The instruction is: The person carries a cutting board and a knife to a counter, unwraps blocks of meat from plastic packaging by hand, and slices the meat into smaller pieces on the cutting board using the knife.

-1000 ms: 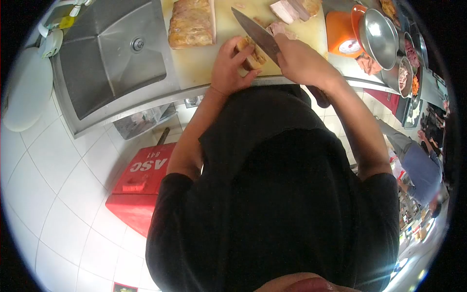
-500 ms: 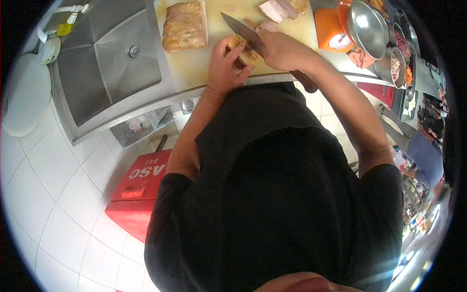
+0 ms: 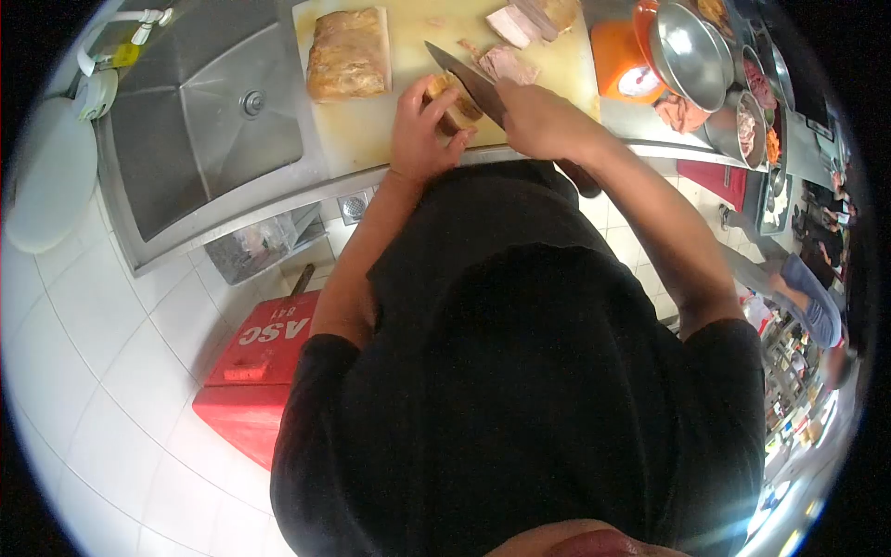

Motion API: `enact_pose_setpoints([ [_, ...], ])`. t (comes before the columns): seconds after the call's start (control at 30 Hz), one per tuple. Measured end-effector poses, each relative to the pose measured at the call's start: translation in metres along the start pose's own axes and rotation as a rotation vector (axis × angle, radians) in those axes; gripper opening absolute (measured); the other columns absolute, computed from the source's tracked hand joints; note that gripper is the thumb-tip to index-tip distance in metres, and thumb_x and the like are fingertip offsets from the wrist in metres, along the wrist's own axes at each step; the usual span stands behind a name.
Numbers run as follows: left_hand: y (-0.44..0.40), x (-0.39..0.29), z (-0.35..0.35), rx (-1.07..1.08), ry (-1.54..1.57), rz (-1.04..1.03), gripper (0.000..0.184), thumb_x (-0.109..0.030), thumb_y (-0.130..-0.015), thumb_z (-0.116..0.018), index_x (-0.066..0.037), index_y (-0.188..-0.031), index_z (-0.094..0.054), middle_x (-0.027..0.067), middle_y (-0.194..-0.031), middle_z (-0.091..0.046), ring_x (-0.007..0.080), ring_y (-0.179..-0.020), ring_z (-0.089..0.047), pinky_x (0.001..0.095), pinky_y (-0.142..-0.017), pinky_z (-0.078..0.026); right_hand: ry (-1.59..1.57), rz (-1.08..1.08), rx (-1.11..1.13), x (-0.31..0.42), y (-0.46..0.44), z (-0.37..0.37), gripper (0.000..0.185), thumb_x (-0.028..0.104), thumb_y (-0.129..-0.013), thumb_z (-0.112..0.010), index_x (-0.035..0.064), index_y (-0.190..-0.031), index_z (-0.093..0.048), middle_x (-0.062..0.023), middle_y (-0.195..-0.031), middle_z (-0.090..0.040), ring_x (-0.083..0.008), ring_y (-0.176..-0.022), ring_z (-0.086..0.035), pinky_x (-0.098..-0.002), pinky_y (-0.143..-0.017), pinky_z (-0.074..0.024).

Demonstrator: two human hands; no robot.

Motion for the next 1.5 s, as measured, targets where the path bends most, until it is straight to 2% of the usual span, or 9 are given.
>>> enact_pose_setpoints([
  [0.23, -0.003, -0.004, 0.003, 0.022, -0.006, 0.001, 0.068, -0.022, -0.067, -0.088, -0.012, -0.128, -0.061, 0.0234, -0.135, -0.049, 0.0435, -0.12, -0.051, 0.0494, -0.102, -0.045, -0.015, -0.102, 0.074, 0.004, 0.016, 0.002, 0.028, 0.006, -0.09, -0.052, -0.0057, -0.115, -0.053, -0.0314, -0.104, -0.066, -0.0454, -0.102, -0.065, -0.0524, -0.087, -0.0501],
  [0.53, -0.001, -0.005, 0.001, 0.035, -0.021, 0.044, 0.067, -0.022, -0.067, -0.089, -0.011, -0.128, -0.062, 0.0239, -0.137, -0.048, 0.0435, -0.122, -0.051, 0.0491, -0.102, -0.045, -0.05, -0.143, 0.059, -0.008, 0.019, -0.012, 0.031, 0.006, -0.091, -0.051, -0.0063, -0.12, -0.051, -0.0305, -0.096, -0.068, -0.0457, -0.098, -0.066, -0.0512, -0.087, -0.0512],
  [0.83, 0.003, -0.001, -0.007, 0.026, -0.003, 0.031, 0.071, -0.022, -0.066, -0.09, -0.01, -0.13, -0.061, 0.0269, -0.139, -0.047, 0.044, -0.123, -0.05, 0.0491, -0.103, -0.045, -0.095, -0.035, -0.053, -0.014, 0.007, -0.021, 0.029, 0.004, -0.089, -0.052, -0.0056, -0.116, -0.052, -0.0294, -0.1, -0.068, -0.0447, -0.099, -0.066, -0.0516, -0.087, -0.0507],
  [1.03, 0.002, 0.002, -0.007, 0.056, -0.022, 0.031, 0.074, -0.02, -0.065, -0.09, -0.01, -0.131, -0.059, 0.0281, -0.139, -0.047, 0.0455, -0.124, -0.049, 0.0496, -0.103, -0.044, -0.068, -0.147, 0.091, -0.012, 0.012, -0.019, 0.033, 0.003, -0.086, -0.055, -0.0041, -0.118, -0.052, -0.0284, -0.106, -0.068, -0.0434, -0.104, -0.066, -0.0506, -0.088, -0.0517],
  [1.13, 0.001, 0.0, -0.009, 0.056, -0.002, 0.028, 0.075, -0.02, -0.065, -0.09, -0.009, -0.132, -0.058, 0.0283, -0.139, -0.046, 0.0458, -0.124, -0.049, 0.0497, -0.103, -0.044, -0.075, -0.102, 0.005, -0.014, -0.008, -0.034, 0.034, 0.003, -0.086, -0.055, -0.0042, -0.119, -0.051, -0.0281, -0.105, -0.068, -0.0436, -0.103, -0.066, -0.0516, -0.088, -0.052],
  [1.23, 0.002, 0.0, -0.003, 0.06, -0.027, 0.021, 0.075, -0.021, -0.066, -0.089, -0.009, -0.132, -0.057, 0.0282, -0.139, -0.046, 0.0457, -0.124, -0.05, 0.0496, -0.104, -0.044, -0.091, -0.104, 0.06, -0.019, 0.003, -0.03, 0.033, 0.004, -0.087, -0.055, -0.005, -0.118, -0.05, -0.0295, -0.105, -0.068, -0.0442, -0.102, -0.067, -0.0524, -0.086, -0.0522],
  [1.33, 0.002, 0.0, -0.009, 0.036, -0.024, 0.013, 0.074, -0.022, -0.067, -0.089, -0.009, -0.132, -0.057, 0.0281, -0.14, -0.046, 0.0455, -0.125, -0.05, 0.05, -0.104, -0.044, -0.119, -0.148, 0.059, -0.026, 0.006, -0.041, 0.037, 0.007, -0.084, -0.063, -0.0031, -0.119, -0.052, -0.0275, -0.105, -0.07, -0.0425, -0.101, -0.069, -0.052, -0.087, -0.0542],
  [1.43, 0.003, 0.002, -0.009, 0.037, -0.024, 0.023, 0.073, -0.024, -0.069, -0.088, -0.009, -0.132, -0.057, 0.0281, -0.14, -0.046, 0.0458, -0.125, -0.05, 0.0505, -0.104, -0.044, -0.203, -0.139, -0.051, -0.038, -0.011, -0.064, 0.035, 0.007, -0.086, -0.061, -0.0031, -0.118, -0.051, -0.0278, -0.104, -0.07, -0.0426, -0.101, -0.069, -0.0521, -0.086, -0.0542],
  [1.5, 0.004, 0.003, -0.007, 0.056, -0.024, 0.022, 0.072, -0.024, -0.07, -0.088, -0.009, -0.133, -0.056, 0.0283, -0.141, -0.045, 0.0463, -0.126, -0.05, 0.0508, -0.104, -0.044, -0.173, -0.102, -0.121, -0.046, -0.012, -0.07, 0.028, 0.011, -0.09, -0.058, -0.0017, -0.114, -0.049, -0.0284, -0.095, -0.069, -0.0455, -0.093, -0.068, -0.055, -0.081, -0.053],
])
Point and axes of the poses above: each hand's wrist, its own y-axis away from the middle knuckle, its own z-axis out of the back of the hand, x = y × z, the point moved 5 cm from there along -y, towards the middle knuckle
